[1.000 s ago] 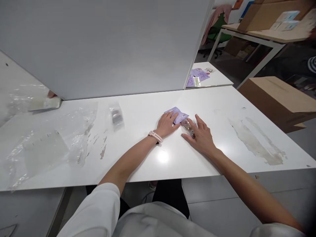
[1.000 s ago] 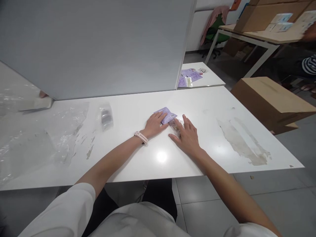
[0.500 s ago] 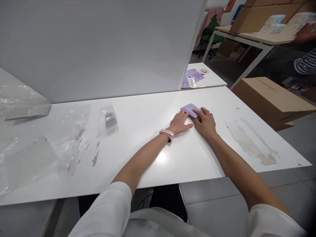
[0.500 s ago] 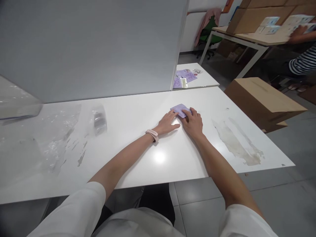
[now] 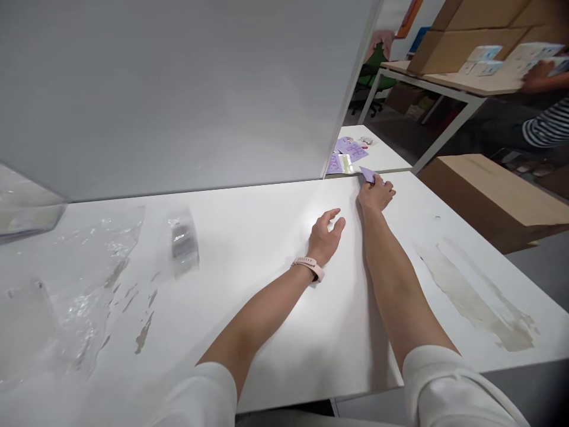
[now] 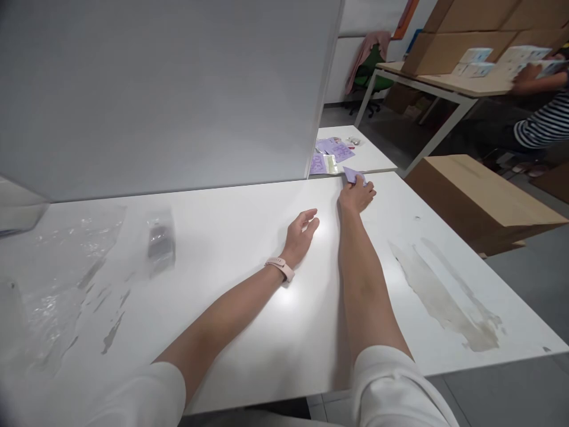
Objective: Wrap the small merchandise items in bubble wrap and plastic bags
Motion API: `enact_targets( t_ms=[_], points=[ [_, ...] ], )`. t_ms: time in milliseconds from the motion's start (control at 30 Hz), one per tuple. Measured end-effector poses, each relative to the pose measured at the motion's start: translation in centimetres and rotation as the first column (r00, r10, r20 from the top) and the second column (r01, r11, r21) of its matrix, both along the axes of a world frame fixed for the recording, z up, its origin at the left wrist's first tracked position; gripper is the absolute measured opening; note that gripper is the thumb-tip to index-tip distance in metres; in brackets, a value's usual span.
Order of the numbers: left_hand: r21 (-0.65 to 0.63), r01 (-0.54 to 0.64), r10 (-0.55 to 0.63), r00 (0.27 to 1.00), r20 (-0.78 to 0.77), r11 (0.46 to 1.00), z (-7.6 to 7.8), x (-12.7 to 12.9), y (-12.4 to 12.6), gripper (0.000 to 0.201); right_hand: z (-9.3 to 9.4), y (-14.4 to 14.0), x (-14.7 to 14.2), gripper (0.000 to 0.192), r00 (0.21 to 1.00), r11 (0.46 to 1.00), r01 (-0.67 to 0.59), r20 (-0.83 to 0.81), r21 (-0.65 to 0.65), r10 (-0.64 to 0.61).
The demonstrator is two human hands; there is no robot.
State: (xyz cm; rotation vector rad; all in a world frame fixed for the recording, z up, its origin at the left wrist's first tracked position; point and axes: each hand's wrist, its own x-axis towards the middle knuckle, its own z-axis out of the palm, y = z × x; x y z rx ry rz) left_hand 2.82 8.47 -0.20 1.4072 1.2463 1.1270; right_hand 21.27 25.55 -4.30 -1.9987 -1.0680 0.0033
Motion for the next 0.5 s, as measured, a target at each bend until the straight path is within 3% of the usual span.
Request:
enact_targets(
  t_ms=[200, 500],
  points=[
    [-0.107, -0.130, 0.150, 0.968, 0.204, 0.986, 0.9, 0.5, 0.0, 0.026, 0.4, 5.8, -1.2, 0.046, 0.999, 0.999, -0.042, -0.030, -0.029, 0.041],
    [-0.159, -0.142, 0.178, 0.955, 0.237, 0.977, 1.3, 0.5, 0.0, 0.022, 0.9, 11.7, -4.4, 0.049, 0.968, 0.967, -0.248, -0.045, -0.051, 0.246]
  ],
)
